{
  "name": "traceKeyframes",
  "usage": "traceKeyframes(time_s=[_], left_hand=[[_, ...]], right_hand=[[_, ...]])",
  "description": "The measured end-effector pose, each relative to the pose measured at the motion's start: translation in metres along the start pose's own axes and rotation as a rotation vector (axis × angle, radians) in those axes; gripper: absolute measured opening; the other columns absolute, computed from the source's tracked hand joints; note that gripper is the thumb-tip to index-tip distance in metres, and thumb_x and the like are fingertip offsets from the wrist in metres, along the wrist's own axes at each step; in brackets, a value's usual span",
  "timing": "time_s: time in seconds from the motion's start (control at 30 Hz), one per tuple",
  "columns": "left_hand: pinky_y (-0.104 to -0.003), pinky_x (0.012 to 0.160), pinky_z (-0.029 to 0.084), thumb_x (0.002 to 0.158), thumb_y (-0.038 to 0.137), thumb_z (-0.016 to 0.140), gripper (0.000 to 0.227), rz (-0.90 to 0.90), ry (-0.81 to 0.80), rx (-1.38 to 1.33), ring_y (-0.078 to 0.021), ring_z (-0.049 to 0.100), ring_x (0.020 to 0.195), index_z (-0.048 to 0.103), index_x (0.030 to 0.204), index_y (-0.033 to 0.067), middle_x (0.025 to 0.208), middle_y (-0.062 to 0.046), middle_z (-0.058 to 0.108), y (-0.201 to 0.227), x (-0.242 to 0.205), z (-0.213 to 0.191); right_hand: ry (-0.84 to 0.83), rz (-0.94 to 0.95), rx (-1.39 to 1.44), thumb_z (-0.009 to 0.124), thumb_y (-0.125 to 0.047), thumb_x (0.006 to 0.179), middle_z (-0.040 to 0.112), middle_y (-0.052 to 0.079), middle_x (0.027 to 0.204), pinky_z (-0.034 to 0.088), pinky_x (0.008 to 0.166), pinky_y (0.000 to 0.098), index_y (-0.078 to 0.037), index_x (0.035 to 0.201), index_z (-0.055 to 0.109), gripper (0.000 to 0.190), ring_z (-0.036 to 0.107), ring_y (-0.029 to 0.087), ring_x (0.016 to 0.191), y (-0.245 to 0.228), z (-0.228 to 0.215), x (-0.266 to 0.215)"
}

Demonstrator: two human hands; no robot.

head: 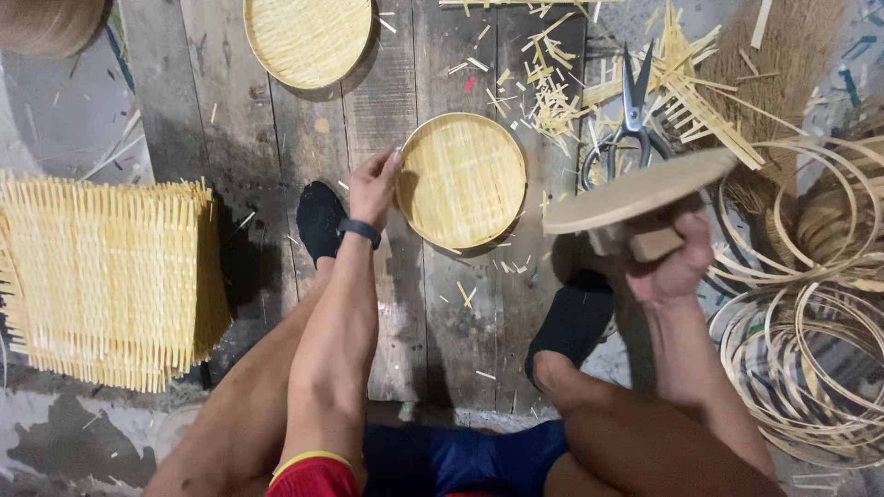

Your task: The person places a circular bamboo frame onto a flat woven bamboo mat, then uses shears to trim the excess mat material around the frame's edge. The person repeats this process for several mats, stacking the finished circular plates.

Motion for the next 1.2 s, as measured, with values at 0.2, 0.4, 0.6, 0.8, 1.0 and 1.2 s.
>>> traceKeyframes(time_s=[0.2,0.4,0.6,0.8,1.0,1.2], left_hand=[[-0.032,0.056,0.056,0.083,0.023,0.086,0.045,-0.441,0.144,0.122,-0.0184,0.068,0.062,0.07,0.111,-0.0087,0.08,-0.012,0.074,-0.039,-0.058,-0.02],[-0.029,0.054,0.058,0.075,0.014,0.089,0.03,-0.671,-0.04,-0.004,-0.016,0.073,0.059,0.071,0.09,-0.0043,0.076,-0.01,0.075,-0.067,-0.101,0.003],[-0.026,0.046,0.048,0.073,0.014,0.094,0.027,-0.551,0.067,0.225,-0.0117,0.061,0.05,0.071,0.071,-0.0011,0.066,-0.007,0.071,-0.061,-0.093,-0.008],[-0.026,0.043,0.045,0.073,0.015,0.094,0.027,-0.541,0.038,0.199,-0.0122,0.058,0.047,0.071,0.068,-0.0003,0.063,-0.008,0.068,-0.039,-0.083,-0.017],[-0.038,0.056,0.059,0.069,0.027,0.083,0.053,-0.139,0.36,0.617,-0.0282,0.074,0.073,0.063,0.114,0.0061,0.091,-0.015,0.076,0.053,-0.091,0.011],[-0.055,0.104,0.042,0.086,0.037,0.077,0.055,0.364,-0.124,0.986,-0.0441,0.054,0.127,0.06,0.124,0.0007,0.141,-0.026,0.053,0.074,-0.103,0.162]], right_hand=[[0.151,0.077,0.092,0.065,-0.03,0.098,0.064,0.011,0.129,0.051,0.11,0.0446,-0.004,0.139,0.056,0.049,0.064,0.027,0.121,0.015,-0.024,-0.015],[0.16,0.195,0.107,0.063,-0.034,0.091,0.066,0.011,0.131,0.053,0.11,0.0486,-0.005,0.142,0.055,0.059,0.065,0.029,0.122,0.036,-0.015,-0.021],[0.14,0.239,0.094,0.062,-0.037,0.092,0.064,0.012,0.131,0.055,0.104,0.051,-0.006,0.145,0.052,0.062,0.065,0.031,0.122,0.037,-0.008,-0.027],[0.124,0.221,0.09,0.064,-0.036,0.095,0.064,0.013,0.13,0.055,0.099,0.0515,-0.006,0.146,0.052,0.06,0.065,0.031,0.12,0.036,-0.012,-0.028],[0.15,0.238,0.074,0.062,-0.035,0.092,0.064,0.014,0.132,0.054,0.106,0.0525,-0.003,0.144,0.053,0.061,0.065,0.033,0.122,0.04,-0.014,-0.029],[0.086,0.282,0.225,0.063,-0.034,0.088,0.061,0.015,0.142,0.049,0.108,0.0541,-0.004,0.15,0.047,0.07,0.06,0.036,0.129,0.053,-0.007,-0.027]])
Point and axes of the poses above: each hand's wrist, its own x-axis towards the middle knuckle, its own z-axis out of the palm, y = z × x, the point moved 5 cm from there along x, towards the middle knuckle
